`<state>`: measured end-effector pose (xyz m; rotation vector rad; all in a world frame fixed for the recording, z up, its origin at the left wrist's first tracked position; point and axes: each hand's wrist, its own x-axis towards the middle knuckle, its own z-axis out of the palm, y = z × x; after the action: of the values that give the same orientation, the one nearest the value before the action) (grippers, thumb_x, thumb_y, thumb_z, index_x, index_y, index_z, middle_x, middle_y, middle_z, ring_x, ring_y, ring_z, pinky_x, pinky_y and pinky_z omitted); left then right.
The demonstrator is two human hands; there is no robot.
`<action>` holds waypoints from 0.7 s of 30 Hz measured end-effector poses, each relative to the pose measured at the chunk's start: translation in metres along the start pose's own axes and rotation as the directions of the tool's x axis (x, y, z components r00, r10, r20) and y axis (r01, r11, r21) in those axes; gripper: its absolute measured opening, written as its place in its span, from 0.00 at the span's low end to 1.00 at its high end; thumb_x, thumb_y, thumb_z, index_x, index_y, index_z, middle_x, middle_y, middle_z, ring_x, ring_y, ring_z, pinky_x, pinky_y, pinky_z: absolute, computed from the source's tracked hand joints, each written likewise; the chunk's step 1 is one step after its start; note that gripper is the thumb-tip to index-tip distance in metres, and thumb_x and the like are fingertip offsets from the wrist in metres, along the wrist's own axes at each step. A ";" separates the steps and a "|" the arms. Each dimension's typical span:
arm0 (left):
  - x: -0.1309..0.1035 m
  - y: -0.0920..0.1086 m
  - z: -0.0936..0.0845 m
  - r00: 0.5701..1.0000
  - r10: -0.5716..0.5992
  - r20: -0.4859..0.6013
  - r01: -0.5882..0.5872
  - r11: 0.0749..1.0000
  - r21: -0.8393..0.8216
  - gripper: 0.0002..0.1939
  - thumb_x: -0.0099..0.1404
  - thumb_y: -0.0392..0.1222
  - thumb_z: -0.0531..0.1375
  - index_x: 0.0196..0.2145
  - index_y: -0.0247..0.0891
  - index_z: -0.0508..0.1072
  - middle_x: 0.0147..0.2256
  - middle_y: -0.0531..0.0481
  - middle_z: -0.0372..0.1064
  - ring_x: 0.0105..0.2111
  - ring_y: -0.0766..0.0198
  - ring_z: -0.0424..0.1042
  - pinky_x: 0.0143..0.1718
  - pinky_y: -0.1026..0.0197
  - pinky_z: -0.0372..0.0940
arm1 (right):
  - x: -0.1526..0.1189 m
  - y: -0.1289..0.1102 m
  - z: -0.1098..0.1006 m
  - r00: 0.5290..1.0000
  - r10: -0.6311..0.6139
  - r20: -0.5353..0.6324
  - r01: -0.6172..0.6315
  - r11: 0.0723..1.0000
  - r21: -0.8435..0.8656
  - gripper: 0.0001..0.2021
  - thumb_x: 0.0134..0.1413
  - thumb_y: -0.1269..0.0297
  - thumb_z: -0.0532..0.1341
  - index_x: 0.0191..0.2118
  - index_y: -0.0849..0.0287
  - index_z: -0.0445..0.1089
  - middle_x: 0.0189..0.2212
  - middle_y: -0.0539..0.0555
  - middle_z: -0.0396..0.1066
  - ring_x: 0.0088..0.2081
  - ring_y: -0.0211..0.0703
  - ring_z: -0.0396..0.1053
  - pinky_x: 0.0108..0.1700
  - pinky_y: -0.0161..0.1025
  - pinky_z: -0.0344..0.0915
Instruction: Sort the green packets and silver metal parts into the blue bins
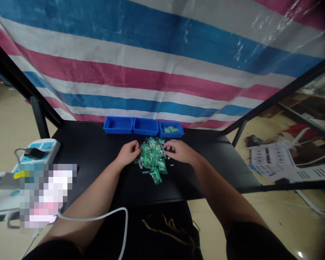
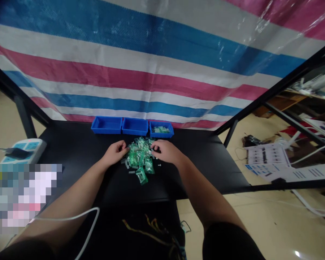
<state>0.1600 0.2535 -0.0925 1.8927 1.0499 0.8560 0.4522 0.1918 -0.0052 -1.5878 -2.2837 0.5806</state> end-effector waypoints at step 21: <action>0.000 -0.003 0.001 1.000 0.003 0.000 -0.003 1.000 0.012 0.15 0.63 0.46 0.60 0.26 0.41 0.57 0.22 0.59 0.54 0.24 0.67 0.54 0.29 0.64 0.52 | -0.068 -0.028 0.055 0.926 0.212 -0.313 -0.181 0.975 0.125 0.09 0.63 0.65 0.58 0.45 0.50 0.75 0.39 0.54 0.76 0.36 0.47 0.73 0.41 0.44 0.70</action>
<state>0.1595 0.2539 -0.0951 1.9047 1.0544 0.8529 0.4276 0.1111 -0.0409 -1.7339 -1.8462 0.4270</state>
